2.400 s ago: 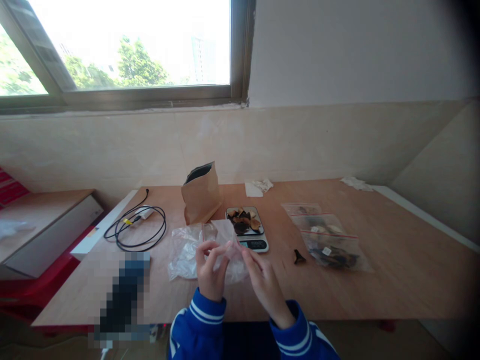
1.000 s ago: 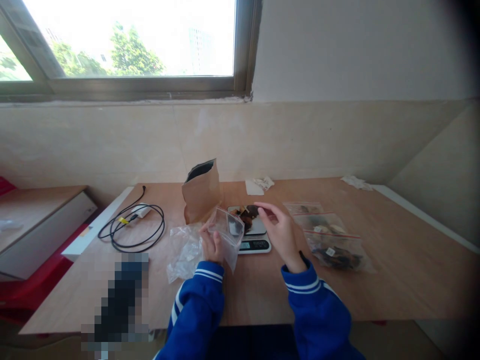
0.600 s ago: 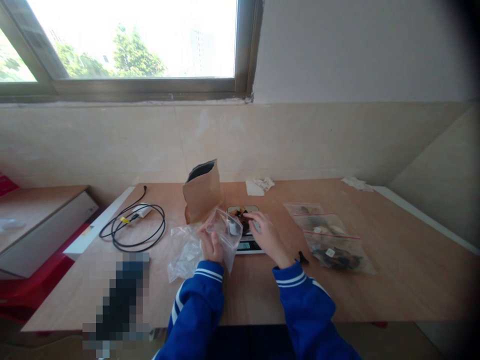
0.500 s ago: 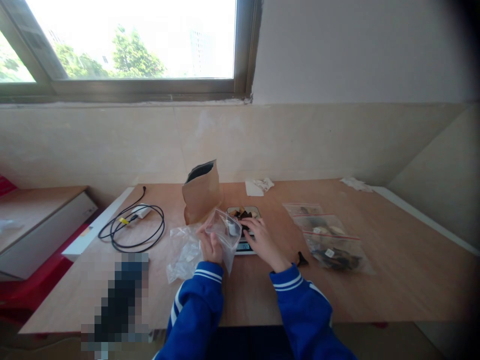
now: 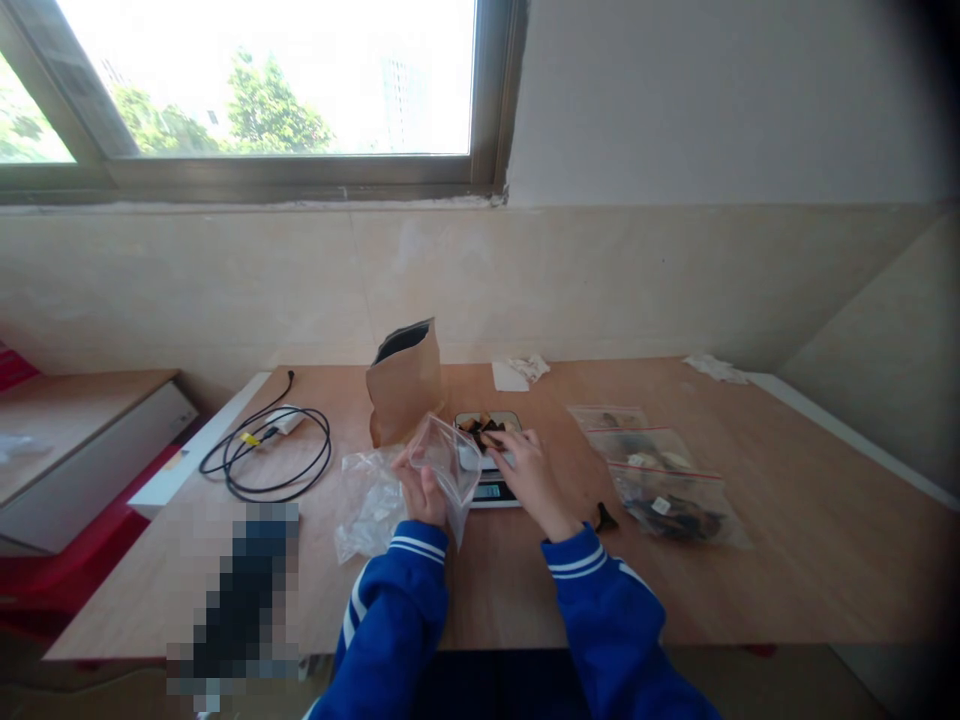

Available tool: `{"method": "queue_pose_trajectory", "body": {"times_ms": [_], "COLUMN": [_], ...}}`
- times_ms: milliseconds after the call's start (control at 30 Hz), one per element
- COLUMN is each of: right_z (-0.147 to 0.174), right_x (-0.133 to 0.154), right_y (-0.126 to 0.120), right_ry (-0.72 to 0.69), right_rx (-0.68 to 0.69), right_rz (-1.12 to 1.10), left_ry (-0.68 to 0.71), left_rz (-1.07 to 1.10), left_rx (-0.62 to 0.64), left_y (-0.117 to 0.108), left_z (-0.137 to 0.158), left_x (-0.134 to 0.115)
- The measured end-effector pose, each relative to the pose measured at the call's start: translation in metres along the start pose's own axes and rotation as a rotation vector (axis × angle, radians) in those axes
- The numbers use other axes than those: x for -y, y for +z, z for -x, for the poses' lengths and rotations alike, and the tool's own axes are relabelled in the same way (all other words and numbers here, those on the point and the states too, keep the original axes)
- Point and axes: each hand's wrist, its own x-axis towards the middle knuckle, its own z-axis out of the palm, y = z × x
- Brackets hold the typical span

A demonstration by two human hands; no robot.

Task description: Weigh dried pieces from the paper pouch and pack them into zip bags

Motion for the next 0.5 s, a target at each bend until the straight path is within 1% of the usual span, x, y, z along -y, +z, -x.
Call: {"method": "queue_pose_trajectory", "body": {"times_ms": [100,167,233,333,400,433,500], "right_z": [-0.01,-0.015,-0.018,-0.019,-0.02,-0.02,-0.021], "right_x": [0.018,0.032,0.045,0.058,0.06,0.059,0.05], "right_y": [-0.018,-0.03,-0.039,-0.048,-0.05,-0.049,-0.045], "right_ry": [0.051,0.065,0.052,-0.021,-0.071,-0.081,-0.065], "right_rx": [-0.161,-0.195,-0.159,-0.009,0.06,0.06,-0.01], "right_rz": [-0.217,-0.328,-0.386,-0.404,-0.382,-0.374,-0.385], "left_ry": [0.006,-0.002,-0.005,0.003,0.01,0.012,0.017], "left_rz": [0.04,0.039,0.047,0.065,0.069,0.068,0.064], "left_rx": [0.026,0.038,0.049,0.063,0.065,0.064,0.062], "left_y": [-0.002,-0.002,-0.002,-0.002,-0.003,-0.003,-0.003], "left_z": [0.0,0.0,0.001,0.002,0.002,0.002,0.002], "left_x": [0.002,0.004,0.007,0.011,0.012,0.012,0.01]}}
